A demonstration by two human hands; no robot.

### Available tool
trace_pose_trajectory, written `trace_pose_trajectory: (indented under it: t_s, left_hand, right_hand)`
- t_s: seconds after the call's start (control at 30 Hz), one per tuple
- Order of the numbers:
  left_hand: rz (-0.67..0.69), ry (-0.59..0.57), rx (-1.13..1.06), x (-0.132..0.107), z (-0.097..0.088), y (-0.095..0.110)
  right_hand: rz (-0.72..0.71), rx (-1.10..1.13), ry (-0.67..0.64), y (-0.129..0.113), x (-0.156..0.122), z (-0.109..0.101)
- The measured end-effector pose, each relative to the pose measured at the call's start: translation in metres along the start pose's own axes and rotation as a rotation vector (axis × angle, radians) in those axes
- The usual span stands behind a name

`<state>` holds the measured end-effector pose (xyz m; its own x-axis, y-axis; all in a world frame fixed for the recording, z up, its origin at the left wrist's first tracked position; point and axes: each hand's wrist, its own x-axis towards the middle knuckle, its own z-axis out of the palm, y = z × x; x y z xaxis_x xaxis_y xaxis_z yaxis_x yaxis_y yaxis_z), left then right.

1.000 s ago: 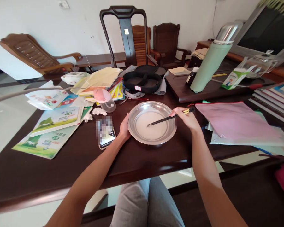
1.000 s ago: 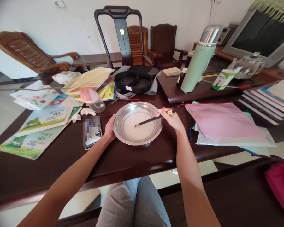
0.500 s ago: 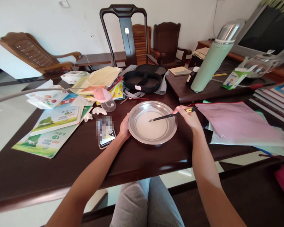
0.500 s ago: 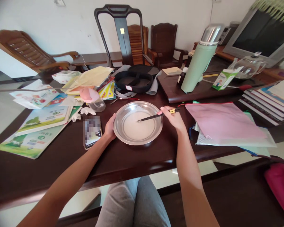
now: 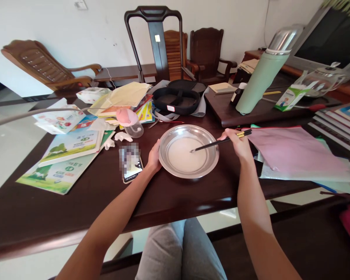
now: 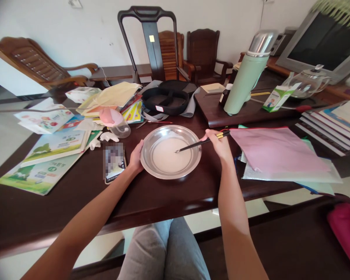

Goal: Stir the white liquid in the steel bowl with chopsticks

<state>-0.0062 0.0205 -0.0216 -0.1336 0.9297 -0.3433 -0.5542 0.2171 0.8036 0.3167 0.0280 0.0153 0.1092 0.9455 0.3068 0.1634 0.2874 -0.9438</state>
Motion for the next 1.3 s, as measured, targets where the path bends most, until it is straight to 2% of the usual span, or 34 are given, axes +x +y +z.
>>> trace_pose_trajectory:
  t_s: [0.07,0.23,0.43,0.6,0.67,0.8,0.87,1.0,1.2,1.3]
  left_hand:
    - [0.001,-0.007,0.0,0.001,-0.0013,-0.0005]
    - [0.011,0.005,-0.018,0.0016,-0.0025,-0.0011]
    - [-0.006,-0.023,0.005,0.0002,-0.0021,0.0009]
    - [-0.012,0.01,-0.02,-0.0001,-0.0005,0.0011]
    - [-0.009,0.006,-0.025,0.0002,-0.0002,0.0005]
    - [-0.004,-0.003,-0.001,0.0011,-0.0018,-0.0002]
    - [0.002,-0.008,0.008,0.0016,-0.0028,-0.0004]
    - [0.018,-0.01,0.007,0.0024,-0.0033,-0.0009]
    - [0.004,-0.012,0.018,0.0026,-0.0032,-0.0007]
    - [0.006,-0.012,0.004,0.0029,-0.0033,-0.0009]
  right_hand:
    - [0.011,0.023,0.002,0.0004,-0.0002,-0.0012]
    - [-0.006,-0.028,-0.165,-0.0024,-0.0027,0.0056]
    - [0.004,-0.003,-0.002,-0.0007,-0.0009,-0.0005]
    - [-0.008,-0.02,-0.158,-0.003,-0.0028,0.0056]
    - [-0.012,-0.035,-0.139,-0.0026,-0.0021,0.0057]
    - [0.0,0.007,0.005,0.0005,-0.0005,0.0001]
    - [0.007,0.032,-0.021,0.0004,-0.0011,0.0002]
    - [0.011,-0.011,-0.17,-0.0032,-0.0028,0.0056]
    - [0.019,0.015,-0.012,-0.0024,-0.0012,0.0008]
    - [0.011,0.018,-0.1,-0.0025,-0.0022,0.0016]
